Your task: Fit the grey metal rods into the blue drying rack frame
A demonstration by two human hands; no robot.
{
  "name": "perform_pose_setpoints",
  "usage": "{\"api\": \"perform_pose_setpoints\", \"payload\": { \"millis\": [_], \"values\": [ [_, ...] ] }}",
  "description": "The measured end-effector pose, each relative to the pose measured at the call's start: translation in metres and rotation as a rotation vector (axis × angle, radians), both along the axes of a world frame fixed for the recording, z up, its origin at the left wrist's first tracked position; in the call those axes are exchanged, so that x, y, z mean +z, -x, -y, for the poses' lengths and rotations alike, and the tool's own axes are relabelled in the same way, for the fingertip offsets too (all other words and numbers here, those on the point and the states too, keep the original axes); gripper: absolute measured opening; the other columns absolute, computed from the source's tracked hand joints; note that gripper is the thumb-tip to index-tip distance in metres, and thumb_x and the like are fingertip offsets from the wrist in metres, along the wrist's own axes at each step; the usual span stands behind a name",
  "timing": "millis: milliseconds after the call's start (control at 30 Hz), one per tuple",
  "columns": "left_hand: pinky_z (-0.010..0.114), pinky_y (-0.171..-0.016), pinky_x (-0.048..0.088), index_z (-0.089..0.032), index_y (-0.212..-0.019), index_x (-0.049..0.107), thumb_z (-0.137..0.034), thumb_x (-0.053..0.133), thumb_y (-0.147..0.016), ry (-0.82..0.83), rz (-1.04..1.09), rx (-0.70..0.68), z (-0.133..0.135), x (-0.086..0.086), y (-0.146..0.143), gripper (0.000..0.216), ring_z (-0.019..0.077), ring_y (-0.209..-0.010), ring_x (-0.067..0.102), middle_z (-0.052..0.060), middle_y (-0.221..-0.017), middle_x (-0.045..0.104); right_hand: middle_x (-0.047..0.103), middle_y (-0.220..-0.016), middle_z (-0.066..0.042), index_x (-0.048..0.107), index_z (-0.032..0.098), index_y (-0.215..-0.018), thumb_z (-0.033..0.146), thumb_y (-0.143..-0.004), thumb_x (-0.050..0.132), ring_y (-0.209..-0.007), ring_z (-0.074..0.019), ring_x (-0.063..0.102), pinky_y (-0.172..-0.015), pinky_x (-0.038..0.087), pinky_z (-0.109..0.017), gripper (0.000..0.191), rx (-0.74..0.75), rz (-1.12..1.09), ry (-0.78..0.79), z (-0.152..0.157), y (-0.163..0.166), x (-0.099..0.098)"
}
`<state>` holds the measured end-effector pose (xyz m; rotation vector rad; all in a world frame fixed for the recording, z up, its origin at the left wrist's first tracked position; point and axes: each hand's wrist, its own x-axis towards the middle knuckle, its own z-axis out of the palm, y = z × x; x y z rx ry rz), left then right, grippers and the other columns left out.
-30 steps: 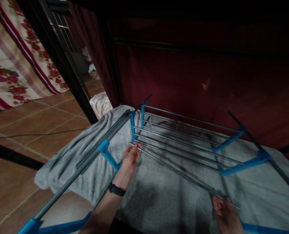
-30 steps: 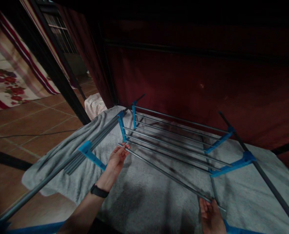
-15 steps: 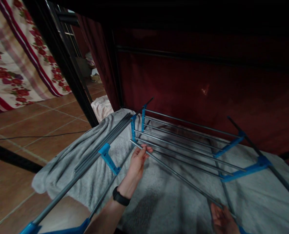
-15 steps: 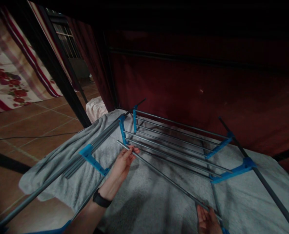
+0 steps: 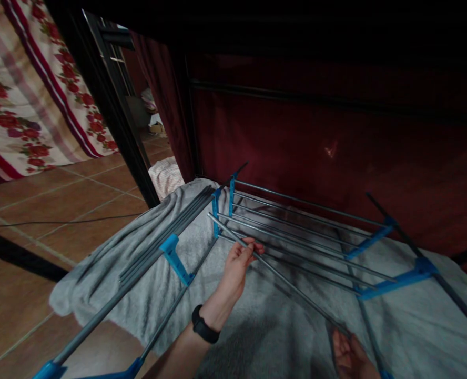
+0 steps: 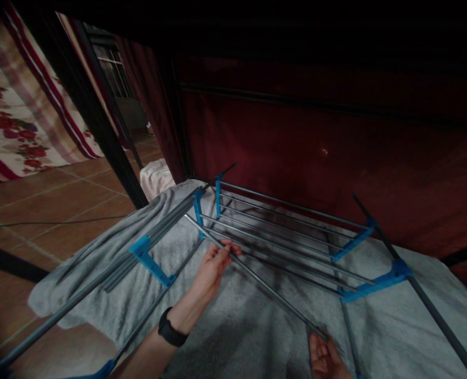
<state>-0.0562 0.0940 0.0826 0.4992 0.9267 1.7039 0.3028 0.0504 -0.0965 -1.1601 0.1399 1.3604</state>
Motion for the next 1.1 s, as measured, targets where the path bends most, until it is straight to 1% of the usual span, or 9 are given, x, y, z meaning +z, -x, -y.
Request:
{"api": "perform_pose_setpoints", "payload": {
  "millis": [133, 233, 367, 567, 700, 867, 967, 1033, 1100],
  "values": [
    [0.038, -0.089, 0.055, -0.021, -0.102, 0.072, -0.051, 0.095, -0.077, 0.007, -0.028, -0.020, -0.001, -0.001, -0.007, 0.045, 0.0235, -0.090, 0.076, 0.008, -0.092, 0.082, 0.082, -0.095, 0.001, 0.076, 0.029, -0.094, 0.013, -0.061, 0.088, -0.081, -0.0164, 0.082, -0.073, 0.071, -0.025, 0.038, 0.046, 0.015, -0.081, 0.002, 0.019, 0.010],
    [0.037, -0.088, 0.054, -0.020, -0.104, 0.073, -0.051, 0.092, -0.080, 0.002, -0.045, -0.044, 0.001, -0.001, -0.014, 0.043, 0.0232, -0.090, 0.076, 0.008, -0.094, 0.082, 0.080, -0.087, 0.004, 0.072, 0.027, -0.087, 0.016, -0.058, 0.096, -0.078, -0.0149, 0.081, -0.076, 0.070, -0.024, 0.039, 0.099, 0.027, -0.097, 0.005, 0.032, 0.010],
    [0.039, -0.092, 0.054, -0.020, -0.104, 0.072, -0.050, 0.092, -0.080, -0.004, -0.030, -0.065, 0.005, -0.002, -0.023, 0.043, 0.0237, -0.091, 0.076, 0.008, -0.093, 0.082, 0.080, -0.085, 0.006, 0.073, 0.027, -0.087, 0.020, -0.055, 0.102, -0.078, -0.0142, 0.081, -0.081, 0.071, -0.026, 0.044, 0.086, -0.002, -0.148, 0.008, 0.053, 0.008],
    [0.040, -0.093, 0.054, -0.020, -0.104, 0.072, -0.046, 0.093, -0.081, 0.009, 0.009, -0.077, 0.006, -0.008, -0.027, 0.041, 0.0247, -0.092, 0.077, 0.009, -0.095, 0.082, 0.082, -0.089, 0.005, 0.077, 0.023, -0.088, 0.020, -0.050, 0.105, -0.079, -0.0130, 0.080, -0.085, 0.071, -0.028, 0.048, 0.099, -0.044, -0.167, 0.011, 0.075, 0.013],
    [0.041, -0.095, 0.055, -0.020, -0.104, 0.072, -0.041, 0.094, -0.080, -0.008, 0.059, -0.113, 0.007, -0.009, -0.028, 0.039, 0.0251, -0.094, 0.078, 0.009, -0.095, 0.082, 0.079, -0.082, 0.007, 0.076, 0.023, -0.084, 0.015, -0.055, 0.101, -0.073, -0.0101, 0.076, -0.087, 0.071, -0.028, 0.039, 0.084, -0.069, -0.191, 0.015, 0.078, 0.019],
    [0.040, -0.093, 0.056, -0.020, -0.106, 0.072, -0.039, 0.095, -0.078, -0.006, 0.051, -0.110, 0.003, -0.005, -0.024, 0.041, 0.0234, -0.091, 0.077, 0.007, -0.092, 0.081, 0.081, -0.090, 0.005, 0.078, 0.024, -0.089, 0.014, -0.062, 0.094, -0.085, -0.0117, 0.079, -0.089, 0.070, -0.028, 0.033, 0.085, -0.063, -0.182, 0.017, 0.081, 0.024],
    [0.037, -0.088, 0.055, -0.020, -0.105, 0.071, -0.038, 0.096, -0.076, -0.004, 0.036, -0.093, -0.002, -0.003, -0.018, 0.042, 0.0212, -0.085, 0.075, 0.005, -0.088, 0.079, 0.081, -0.092, 0.003, 0.078, 0.023, -0.090, 0.020, -0.058, 0.097, -0.088, -0.0122, 0.079, -0.088, 0.069, -0.025, 0.038, 0.072, 0.004, -0.152, 0.017, 0.079, 0.021],
    [0.036, -0.086, 0.055, -0.020, -0.104, 0.071, -0.038, 0.097, -0.075, -0.006, 0.035, -0.084, -0.004, -0.001, -0.014, 0.043, 0.0207, -0.083, 0.074, 0.004, -0.086, 0.078, 0.080, -0.096, 0.003, 0.079, 0.024, -0.091, 0.025, -0.055, 0.099, -0.089, -0.0137, 0.078, -0.087, 0.069, -0.026, 0.041, 0.088, 0.139, -0.158, 0.021, 0.075, 0.017],
    [0.036, -0.086, 0.055, -0.020, -0.103, 0.070, -0.038, 0.097, -0.075, -0.010, 0.033, -0.075, -0.006, 0.001, -0.011, 0.043, 0.0210, -0.083, 0.074, 0.004, -0.085, 0.077, 0.080, -0.105, 0.000, 0.079, 0.026, -0.092, 0.028, -0.054, 0.100, -0.097, -0.0184, 0.079, -0.087, 0.070, -0.029, 0.044, 0.130, 0.276, -0.198, 0.027, 0.070, 0.013]
  ]
}}
